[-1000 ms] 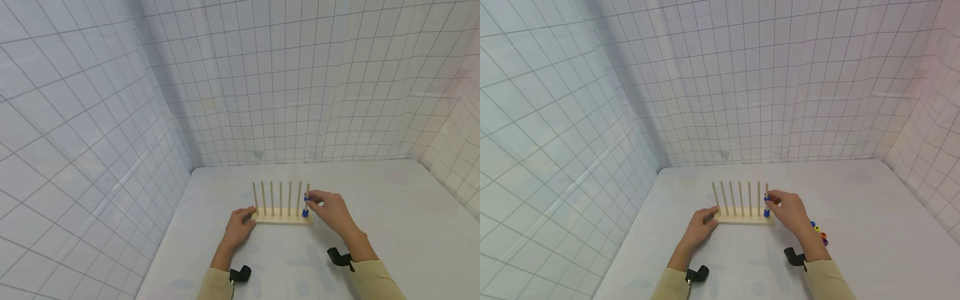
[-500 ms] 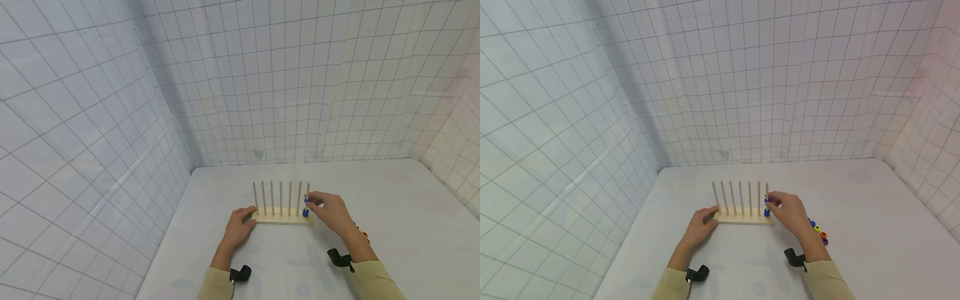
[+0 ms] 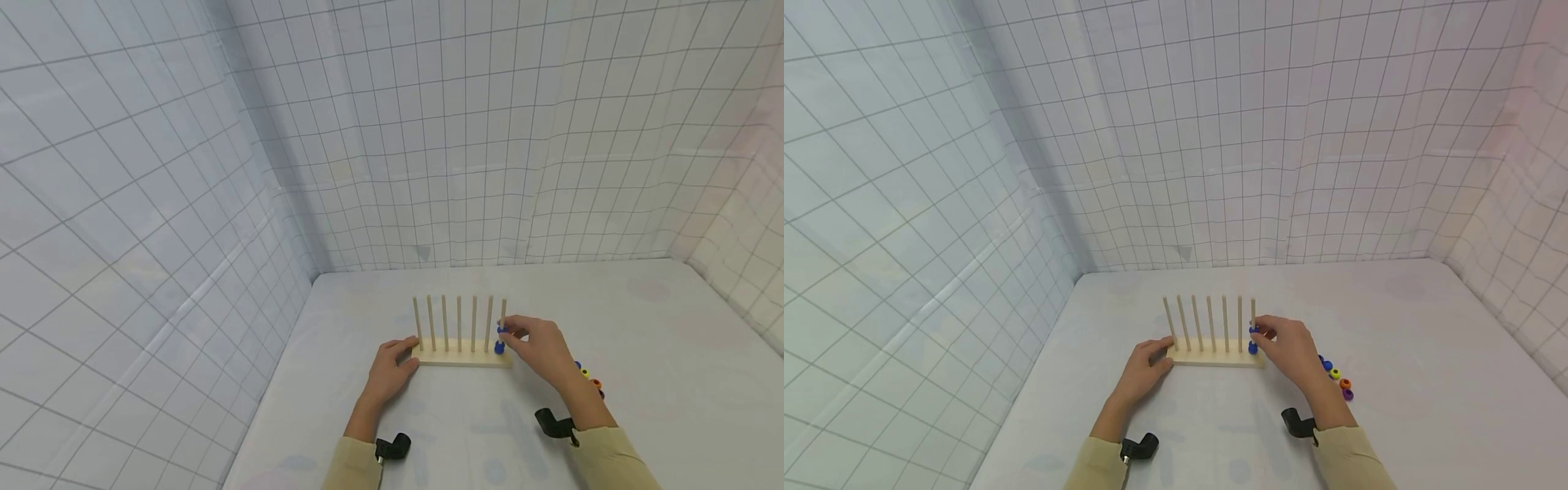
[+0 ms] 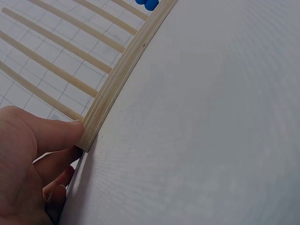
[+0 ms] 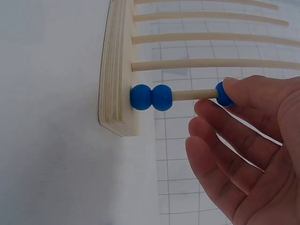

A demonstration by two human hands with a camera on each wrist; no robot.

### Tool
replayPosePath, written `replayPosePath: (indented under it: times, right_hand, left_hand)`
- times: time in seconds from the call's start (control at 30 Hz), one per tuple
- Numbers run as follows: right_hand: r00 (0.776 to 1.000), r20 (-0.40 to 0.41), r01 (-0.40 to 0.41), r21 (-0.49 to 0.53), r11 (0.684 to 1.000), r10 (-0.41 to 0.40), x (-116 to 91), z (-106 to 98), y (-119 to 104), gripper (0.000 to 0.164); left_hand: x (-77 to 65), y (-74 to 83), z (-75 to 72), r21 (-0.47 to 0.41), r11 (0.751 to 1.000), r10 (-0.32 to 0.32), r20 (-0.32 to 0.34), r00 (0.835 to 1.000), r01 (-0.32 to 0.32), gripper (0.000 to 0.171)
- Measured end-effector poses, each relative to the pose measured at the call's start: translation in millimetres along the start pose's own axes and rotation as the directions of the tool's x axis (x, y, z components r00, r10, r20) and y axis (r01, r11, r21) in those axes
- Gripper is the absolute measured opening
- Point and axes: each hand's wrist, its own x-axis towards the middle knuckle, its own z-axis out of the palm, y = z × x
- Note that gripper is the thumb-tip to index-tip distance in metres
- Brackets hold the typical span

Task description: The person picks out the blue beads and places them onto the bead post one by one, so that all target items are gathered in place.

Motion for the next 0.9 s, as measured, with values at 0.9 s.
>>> replayPosePath:
  times: [0.9]
  right_hand:
    - [0.999,0.041,-0.035,0.005,0.999,0.034,-1.3,7.0,6.1,0.026]
  left_hand:
    - [-1.7,1.2,-0.1,-0.004,1.000,-0.007,-0.003,1.000,0.007,0.040]
